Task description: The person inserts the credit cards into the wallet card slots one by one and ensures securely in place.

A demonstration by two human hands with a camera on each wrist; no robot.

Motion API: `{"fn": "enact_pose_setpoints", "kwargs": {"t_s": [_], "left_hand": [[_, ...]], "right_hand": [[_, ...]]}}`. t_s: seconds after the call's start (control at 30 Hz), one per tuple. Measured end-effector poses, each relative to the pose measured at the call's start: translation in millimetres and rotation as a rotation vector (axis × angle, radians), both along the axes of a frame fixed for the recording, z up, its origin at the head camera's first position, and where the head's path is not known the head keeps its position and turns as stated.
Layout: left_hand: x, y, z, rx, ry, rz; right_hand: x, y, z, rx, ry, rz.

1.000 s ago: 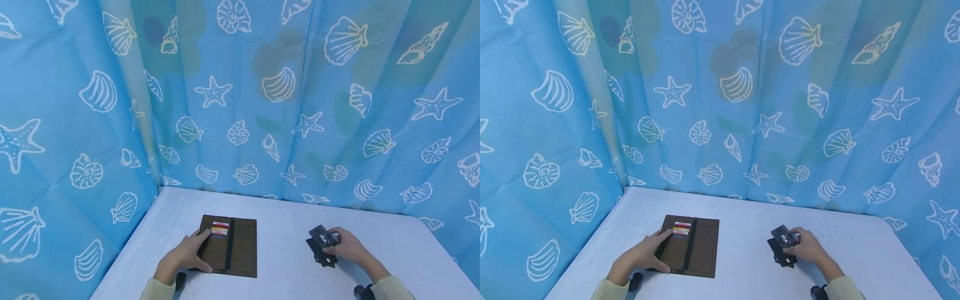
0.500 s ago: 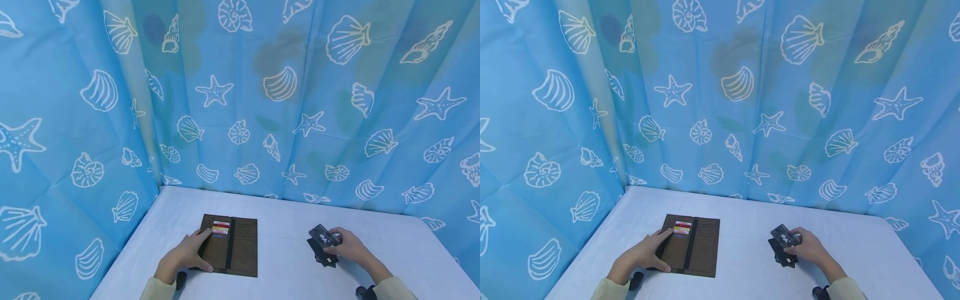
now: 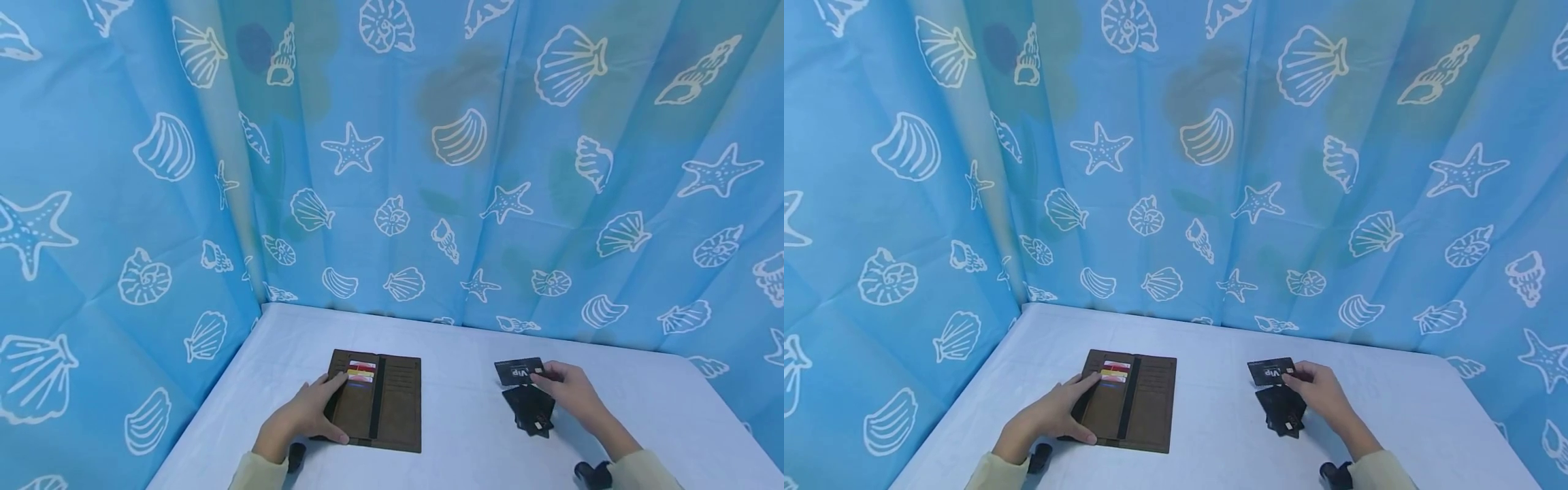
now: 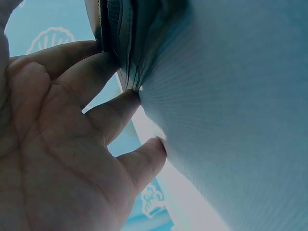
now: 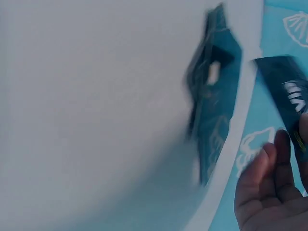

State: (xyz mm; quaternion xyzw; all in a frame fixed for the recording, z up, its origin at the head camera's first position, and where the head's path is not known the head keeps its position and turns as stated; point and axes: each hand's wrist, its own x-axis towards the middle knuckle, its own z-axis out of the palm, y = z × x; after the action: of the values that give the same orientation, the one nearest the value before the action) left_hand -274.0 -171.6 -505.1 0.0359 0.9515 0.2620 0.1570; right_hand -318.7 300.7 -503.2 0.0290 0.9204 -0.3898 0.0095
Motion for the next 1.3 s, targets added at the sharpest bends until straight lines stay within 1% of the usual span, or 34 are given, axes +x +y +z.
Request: {"fn": "enact_pose_setpoints", "kwargs": {"t_s": [0.07, 0.17, 0.23, 0.3, 0.37, 0.47, 0.53, 0.63, 0.73, 0.8, 0.97, 1.1, 1.3], "left_hand": [[-0.2, -0.4, -0.5, 0.004, -0.006, -0.002], [-0.4, -0.3, -1.2, 0.008, -0.014, 0.000], [-0.4, 0.1, -0.9, 0.010, -0.014, -0.002], [-0.4, 0.6, 0.0, 0.013, -0.010, -0.007], [-0.5, 1.2, 0.7, 0.014, -0.007, -0.014], [-1.4, 2.3, 2.0, 0.003, -0.007, -0.019], [-2.1, 3.1, 2.8, -0.009, -0.004, -0.020], [-2.1, 4.4, 3.5, -0.017, -0.006, -0.014], [0.3, 5.2, 2.4, -0.013, -0.017, -0.004], [3.4, 5.4, 0.2, -0.010, -0.033, -0.002], [7.9, 4.3, -3.5, -0.007, -0.031, -0.029], [4.7, 1.8, -1.2, -0.007, -0.005, -0.038], [0.3, 0.9, 2.5, -0.015, 0.000, -0.020]], "right_hand": [[-2.8, -4.0, -2.0, -0.054, 0.006, -0.001], [-13.9, -6.0, -15.2, -0.126, 0.027, -0.002], [-23.7, -7.2, -25.1, -0.159, 0.043, -0.001], [-30.0, -12.1, -28.5, -0.159, 0.056, -0.008], [-30.1, -21.3, -23.0, -0.166, 0.067, -0.003], [-24.4, -38.1, -7.0, -0.168, 0.062, 0.004], [-21.8, -47.8, 2.1, -0.188, 0.055, 0.012], [-21.9, -58.6, 8.5, -0.191, 0.043, 0.035], [-23.1, -67.4, 8.3, -0.196, 0.030, 0.064], [-22.3, -72.9, 5.7, -0.200, 0.001, 0.072], [-20.7, -85.5, -0.2, -0.216, -0.063, 0.070], [-27.1, -95.9, 1.6, -0.225, -0.044, 0.076], [-37.1, -112.8, 6.3, -0.222, -0.033, 0.066]]}}
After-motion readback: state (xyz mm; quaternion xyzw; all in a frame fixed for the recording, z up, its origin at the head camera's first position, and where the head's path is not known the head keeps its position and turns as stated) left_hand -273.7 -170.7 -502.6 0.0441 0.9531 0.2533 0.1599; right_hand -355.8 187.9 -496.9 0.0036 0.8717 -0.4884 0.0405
